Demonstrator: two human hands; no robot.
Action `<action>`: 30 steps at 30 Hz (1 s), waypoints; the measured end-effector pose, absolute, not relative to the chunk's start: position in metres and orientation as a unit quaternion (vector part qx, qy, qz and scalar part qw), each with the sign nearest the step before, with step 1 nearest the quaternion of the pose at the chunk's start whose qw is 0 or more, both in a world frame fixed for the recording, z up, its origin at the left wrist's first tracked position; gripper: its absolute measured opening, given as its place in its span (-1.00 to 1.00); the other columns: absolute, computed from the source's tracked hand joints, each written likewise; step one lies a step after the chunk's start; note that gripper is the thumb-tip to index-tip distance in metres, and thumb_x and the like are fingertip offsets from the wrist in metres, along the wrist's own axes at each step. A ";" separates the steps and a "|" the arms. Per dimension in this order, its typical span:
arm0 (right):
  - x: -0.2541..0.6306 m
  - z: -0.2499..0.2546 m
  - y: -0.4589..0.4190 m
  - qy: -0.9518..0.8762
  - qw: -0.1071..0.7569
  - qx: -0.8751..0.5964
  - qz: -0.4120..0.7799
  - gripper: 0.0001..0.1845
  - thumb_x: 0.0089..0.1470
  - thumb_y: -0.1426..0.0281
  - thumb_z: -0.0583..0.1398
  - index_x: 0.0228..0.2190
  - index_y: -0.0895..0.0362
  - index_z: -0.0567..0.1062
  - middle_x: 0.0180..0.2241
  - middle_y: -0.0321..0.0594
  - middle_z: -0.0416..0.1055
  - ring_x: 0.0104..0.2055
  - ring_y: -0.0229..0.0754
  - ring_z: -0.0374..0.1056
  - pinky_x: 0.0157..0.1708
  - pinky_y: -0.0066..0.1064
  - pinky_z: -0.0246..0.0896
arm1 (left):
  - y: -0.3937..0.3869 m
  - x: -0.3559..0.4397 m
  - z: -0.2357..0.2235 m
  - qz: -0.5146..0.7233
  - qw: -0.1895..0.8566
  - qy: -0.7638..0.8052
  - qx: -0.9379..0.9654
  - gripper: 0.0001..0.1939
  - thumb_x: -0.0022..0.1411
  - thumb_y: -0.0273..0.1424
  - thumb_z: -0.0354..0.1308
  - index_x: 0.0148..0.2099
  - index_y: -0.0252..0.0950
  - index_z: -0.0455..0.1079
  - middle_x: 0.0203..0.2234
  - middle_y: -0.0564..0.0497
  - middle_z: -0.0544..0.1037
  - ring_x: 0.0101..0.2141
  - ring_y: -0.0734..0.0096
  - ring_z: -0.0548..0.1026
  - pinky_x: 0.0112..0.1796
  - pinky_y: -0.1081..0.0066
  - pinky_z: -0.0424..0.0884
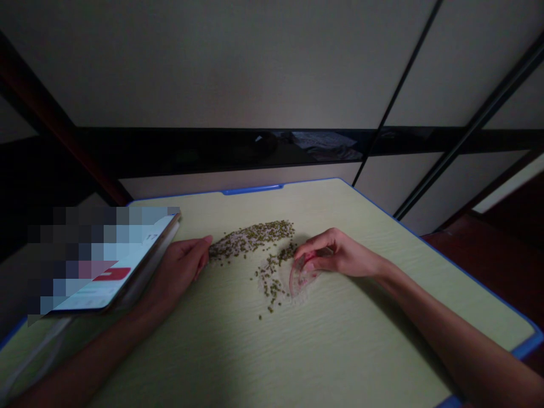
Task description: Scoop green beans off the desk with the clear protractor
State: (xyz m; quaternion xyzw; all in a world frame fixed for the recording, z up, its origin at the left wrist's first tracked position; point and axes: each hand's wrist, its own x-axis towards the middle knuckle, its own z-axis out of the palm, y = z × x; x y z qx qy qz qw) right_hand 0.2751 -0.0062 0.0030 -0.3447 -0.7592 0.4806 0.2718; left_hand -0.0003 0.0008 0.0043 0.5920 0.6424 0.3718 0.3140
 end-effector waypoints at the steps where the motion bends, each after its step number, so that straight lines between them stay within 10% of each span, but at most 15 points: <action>1: 0.274 0.003 -0.007 -0.758 0.273 -0.346 0.481 -0.78 -0.06 0.47 0.22 -0.30 0.28 0.54 -0.46 -0.17 0.46 -0.50 -0.32 0.30 -0.47 -0.46 0.28 | 0.001 0.000 0.005 0.371 0.313 0.642 0.593 -0.56 0.04 -0.15 -0.05 -0.76 -0.24 0.07 -0.89 0.19 0.11 -0.74 0.55 0.11 -0.59 0.49 0.06; 30: 0.270 0.001 -0.004 -0.722 0.330 -0.422 0.437 -0.74 -0.08 0.43 0.21 -0.31 0.35 0.52 -0.53 -0.23 0.34 -0.54 -0.36 0.15 -0.54 -0.50 0.09 | 0.004 -0.003 0.000 0.380 0.306 0.636 0.598 -0.54 0.02 -0.11 -0.06 -0.77 -0.24 0.06 -0.89 0.19 0.11 -0.74 0.55 0.12 -0.59 0.49 0.07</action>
